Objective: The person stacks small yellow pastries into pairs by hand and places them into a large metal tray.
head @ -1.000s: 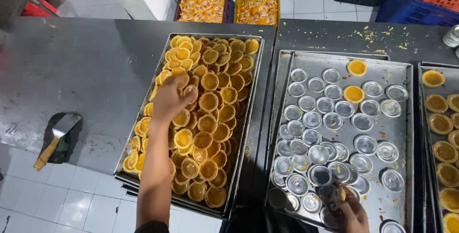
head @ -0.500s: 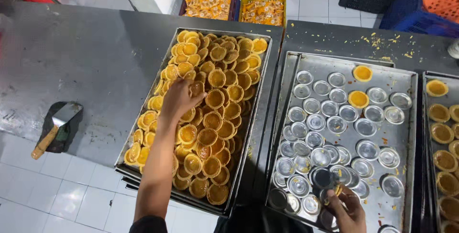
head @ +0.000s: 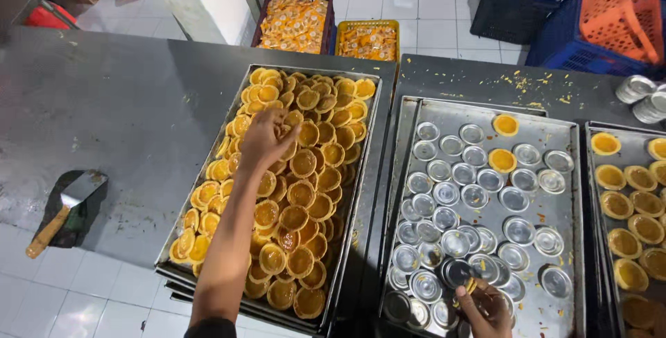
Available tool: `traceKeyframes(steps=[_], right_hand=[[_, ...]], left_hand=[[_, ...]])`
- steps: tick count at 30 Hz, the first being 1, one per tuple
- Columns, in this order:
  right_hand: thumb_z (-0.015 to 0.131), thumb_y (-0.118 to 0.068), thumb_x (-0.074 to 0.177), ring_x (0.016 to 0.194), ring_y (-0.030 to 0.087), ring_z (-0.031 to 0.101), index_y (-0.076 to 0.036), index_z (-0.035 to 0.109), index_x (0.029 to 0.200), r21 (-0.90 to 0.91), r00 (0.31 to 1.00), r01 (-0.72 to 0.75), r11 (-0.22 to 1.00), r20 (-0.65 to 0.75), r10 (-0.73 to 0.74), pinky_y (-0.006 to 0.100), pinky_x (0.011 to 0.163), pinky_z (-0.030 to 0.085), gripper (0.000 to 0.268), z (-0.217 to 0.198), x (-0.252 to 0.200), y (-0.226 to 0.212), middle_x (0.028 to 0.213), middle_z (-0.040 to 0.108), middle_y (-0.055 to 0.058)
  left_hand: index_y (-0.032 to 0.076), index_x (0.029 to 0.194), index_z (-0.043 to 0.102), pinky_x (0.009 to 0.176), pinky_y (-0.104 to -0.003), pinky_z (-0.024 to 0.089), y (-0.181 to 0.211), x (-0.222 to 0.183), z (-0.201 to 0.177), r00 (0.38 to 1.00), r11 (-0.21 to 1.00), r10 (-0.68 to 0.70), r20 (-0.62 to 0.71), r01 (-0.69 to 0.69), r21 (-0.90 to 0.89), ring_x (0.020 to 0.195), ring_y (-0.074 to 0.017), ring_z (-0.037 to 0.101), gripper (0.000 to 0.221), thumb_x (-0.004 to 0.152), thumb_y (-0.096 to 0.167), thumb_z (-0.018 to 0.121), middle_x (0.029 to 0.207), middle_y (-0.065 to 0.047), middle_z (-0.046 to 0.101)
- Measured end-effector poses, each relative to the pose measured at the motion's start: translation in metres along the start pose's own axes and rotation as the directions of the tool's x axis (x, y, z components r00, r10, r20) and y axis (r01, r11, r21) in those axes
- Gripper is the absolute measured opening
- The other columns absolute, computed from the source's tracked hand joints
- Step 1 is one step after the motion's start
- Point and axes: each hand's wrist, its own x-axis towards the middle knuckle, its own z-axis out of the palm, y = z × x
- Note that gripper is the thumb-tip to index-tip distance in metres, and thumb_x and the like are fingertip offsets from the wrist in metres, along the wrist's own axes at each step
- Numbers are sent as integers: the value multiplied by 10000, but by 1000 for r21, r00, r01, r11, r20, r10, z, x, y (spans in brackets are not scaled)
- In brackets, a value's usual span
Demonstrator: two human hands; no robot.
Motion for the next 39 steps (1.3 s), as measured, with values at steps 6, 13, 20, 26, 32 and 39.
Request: traceKeyframes(steps=[6,13,20,26,32,39], right_hand=[[833,1,854,895,303,688,61,659,1235,63,998,6,998,67,-10,440,765,600,423,-5,28,33,1086,746,258],[881,20,766,958,294,701,-16,617,1197,100,1000,-9,995,-5,10,417,758,556,506,-3,17,20,1099,762,250],[863,48,788,955,284,728,-8,614,1119,159,973,24,987,221,-59,392,812,604,418,-10,3,-18,1049,758,200],[884,-3,789,949,214,713,-65,570,1221,218,861,130,967,459,-219,364,741,618,538,-5,-3,-41,1153,697,93],[897,-43,788,1006,183,725,-24,650,1267,210,844,227,951,444,-300,344,898,646,539,-5,-17,-59,1106,726,99],[899,-33,782,1065,215,762,-8,624,1307,305,808,173,937,500,-312,376,948,648,593,-10,-28,-65,1154,790,141]], left_hand=[[57,1340,638,909,-471,561,20,65,29,979,979,203,-25,-203,-17,1090,-347,676,541,1008,480,701,1274,-200,662],[105,1356,583,1046,-622,480,35,89,53,975,985,161,155,-168,29,1285,-407,560,503,1044,499,594,1404,-206,537],[35,1378,648,829,-418,598,128,1,28,960,899,278,29,-250,-359,1062,-299,718,627,1106,536,387,1252,-170,692],[-40,1430,564,1144,-464,510,230,-133,79,586,623,674,450,-123,-773,1311,-350,645,521,1006,234,692,1432,-218,640],[137,1490,538,1059,-398,616,256,-175,97,537,640,455,710,357,-681,1399,-220,579,568,982,346,685,1532,-57,508],[132,1471,531,942,-271,609,241,-205,124,533,448,385,754,606,-657,1086,-157,734,489,1014,209,687,1407,-23,625]])
